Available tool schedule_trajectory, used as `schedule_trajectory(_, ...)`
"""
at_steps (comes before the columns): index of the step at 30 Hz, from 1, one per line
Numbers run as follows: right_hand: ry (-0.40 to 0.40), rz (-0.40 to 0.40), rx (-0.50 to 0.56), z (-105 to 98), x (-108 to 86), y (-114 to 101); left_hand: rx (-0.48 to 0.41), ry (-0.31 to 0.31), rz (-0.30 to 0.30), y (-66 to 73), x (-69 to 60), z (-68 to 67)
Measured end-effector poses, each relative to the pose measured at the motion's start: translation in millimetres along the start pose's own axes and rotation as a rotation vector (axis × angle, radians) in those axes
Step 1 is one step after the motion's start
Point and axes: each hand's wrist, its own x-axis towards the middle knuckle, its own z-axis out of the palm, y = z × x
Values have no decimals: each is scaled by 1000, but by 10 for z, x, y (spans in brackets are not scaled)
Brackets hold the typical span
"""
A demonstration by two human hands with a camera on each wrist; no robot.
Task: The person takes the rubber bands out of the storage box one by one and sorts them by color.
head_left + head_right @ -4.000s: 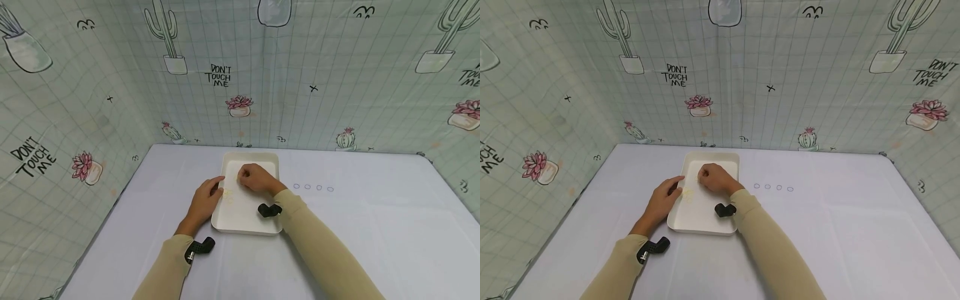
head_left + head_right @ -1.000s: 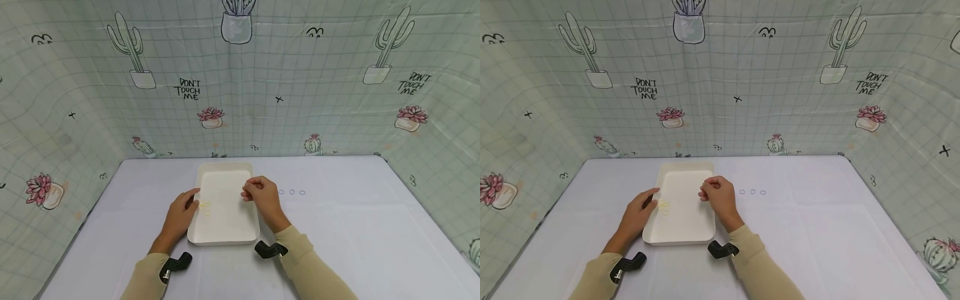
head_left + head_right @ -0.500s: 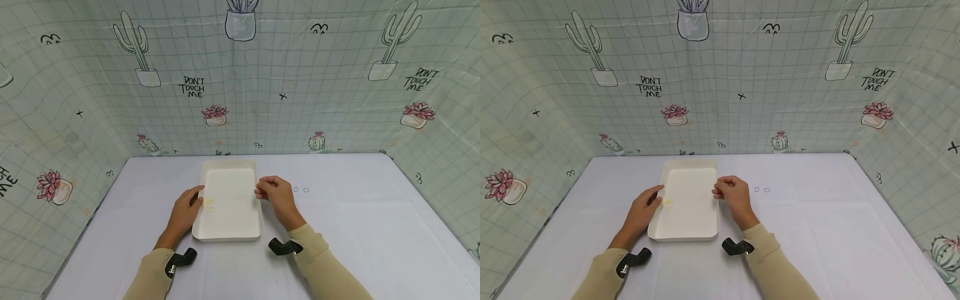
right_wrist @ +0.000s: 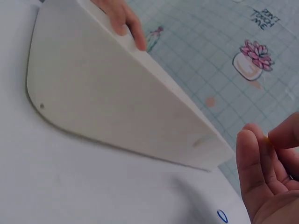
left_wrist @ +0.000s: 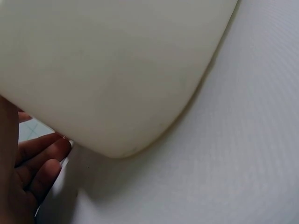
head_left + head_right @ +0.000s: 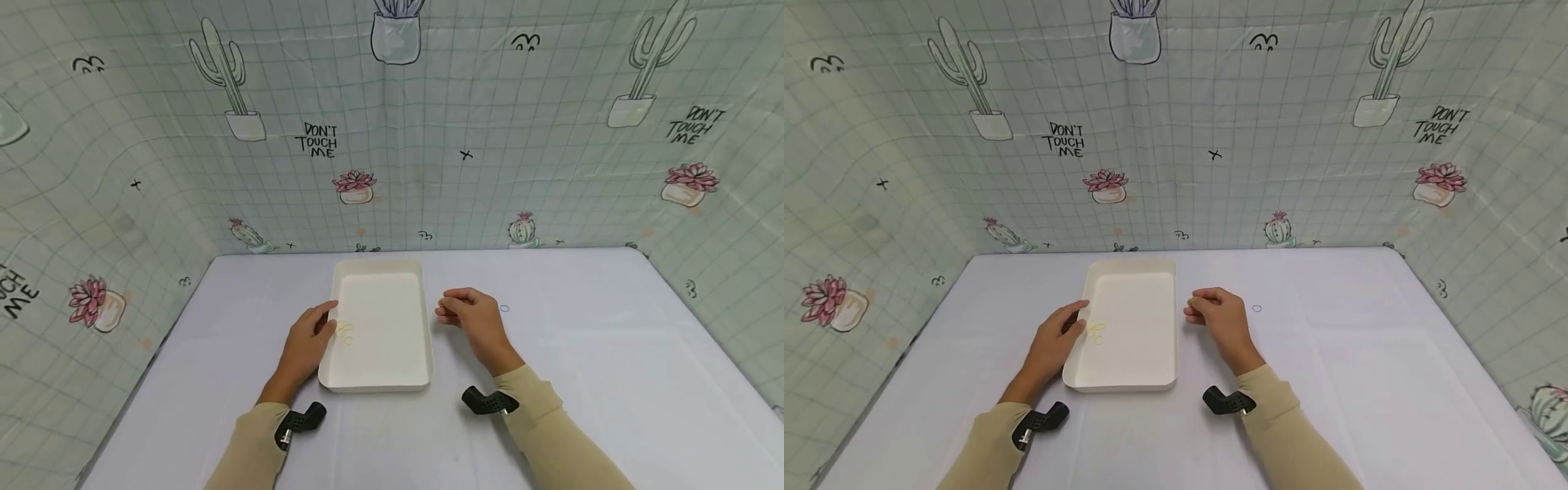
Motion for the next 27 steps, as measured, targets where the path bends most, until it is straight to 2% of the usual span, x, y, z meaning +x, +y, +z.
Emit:
schedule_trajectory(9,3,28,-37,-206,19,-39,13,16,17,-7,20,13)
schedule_trajectory(20,13,65,-101,-313,69,-2,6,7,2,-11,8,14)
schedule_trajectory(22,8,62,-142,-333,83,9,6,11,7,-4,10,9)
schedule_trajectory(27,0,54,-338,-378,96,60,-5,6,14,-9,-2,9)
